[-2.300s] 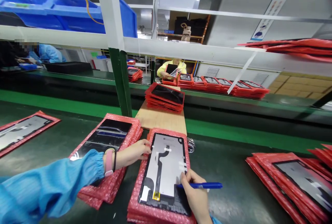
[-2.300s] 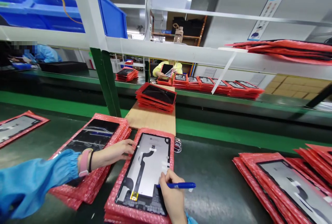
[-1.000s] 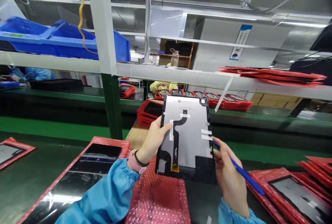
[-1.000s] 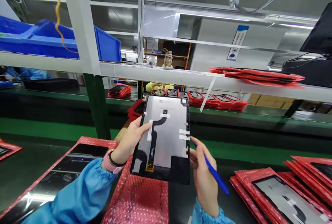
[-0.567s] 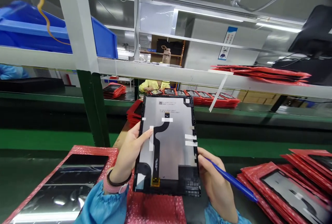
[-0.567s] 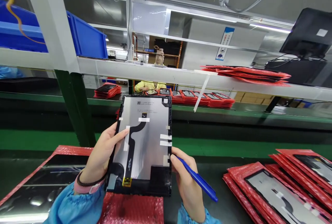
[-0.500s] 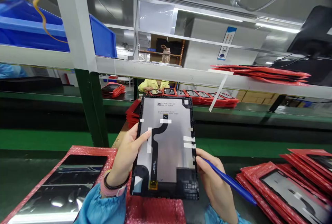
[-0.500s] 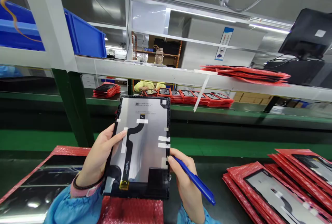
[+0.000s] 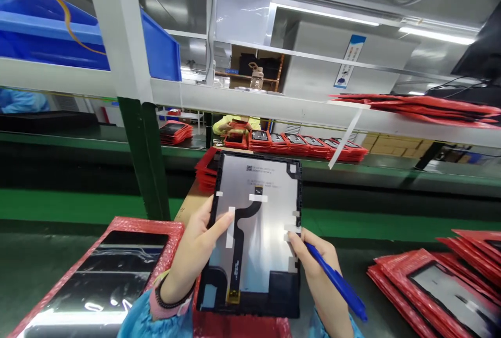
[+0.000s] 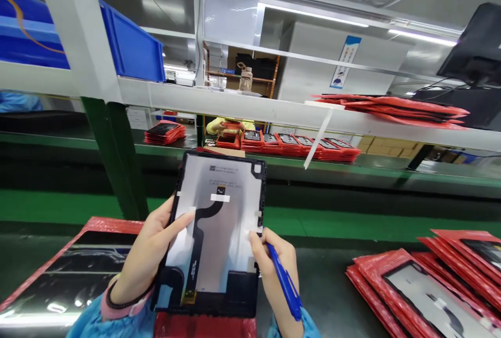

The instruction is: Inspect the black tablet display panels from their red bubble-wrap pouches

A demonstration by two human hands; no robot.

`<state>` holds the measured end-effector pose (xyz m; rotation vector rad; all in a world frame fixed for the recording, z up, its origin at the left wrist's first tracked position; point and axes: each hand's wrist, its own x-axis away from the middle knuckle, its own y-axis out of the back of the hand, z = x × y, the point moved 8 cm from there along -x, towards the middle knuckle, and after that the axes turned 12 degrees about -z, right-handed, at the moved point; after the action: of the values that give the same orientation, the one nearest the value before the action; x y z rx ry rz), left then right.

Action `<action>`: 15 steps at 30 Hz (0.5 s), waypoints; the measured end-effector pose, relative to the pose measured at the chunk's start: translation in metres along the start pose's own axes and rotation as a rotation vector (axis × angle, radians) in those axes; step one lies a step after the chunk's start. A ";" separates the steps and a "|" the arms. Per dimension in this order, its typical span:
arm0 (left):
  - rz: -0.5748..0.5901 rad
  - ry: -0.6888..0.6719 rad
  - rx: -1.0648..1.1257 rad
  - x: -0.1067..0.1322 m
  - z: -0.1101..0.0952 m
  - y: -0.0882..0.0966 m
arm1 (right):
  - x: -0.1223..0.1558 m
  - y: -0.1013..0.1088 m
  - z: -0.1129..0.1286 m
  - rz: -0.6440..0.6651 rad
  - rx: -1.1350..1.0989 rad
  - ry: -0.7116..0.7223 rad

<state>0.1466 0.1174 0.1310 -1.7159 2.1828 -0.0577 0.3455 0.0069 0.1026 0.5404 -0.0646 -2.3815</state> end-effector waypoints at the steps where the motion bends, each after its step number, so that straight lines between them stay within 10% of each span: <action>1: 0.012 -0.016 0.013 0.000 -0.001 -0.001 | -0.001 0.001 -0.002 -0.010 -0.005 -0.007; 7: -0.009 -0.305 -0.204 0.004 -0.010 0.002 | -0.009 0.011 -0.008 -0.079 -0.360 -0.164; 11: 0.282 -0.677 -0.377 0.018 -0.021 -0.022 | 0.005 -0.015 -0.003 0.209 -0.832 -0.371; 15: 0.497 -0.709 -0.445 0.019 -0.011 -0.035 | 0.012 -0.023 -0.006 0.193 -0.856 -0.416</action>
<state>0.1717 0.0883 0.1450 -1.0573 2.0477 1.0564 0.3256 0.0173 0.0885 -0.3490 0.6549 -2.0357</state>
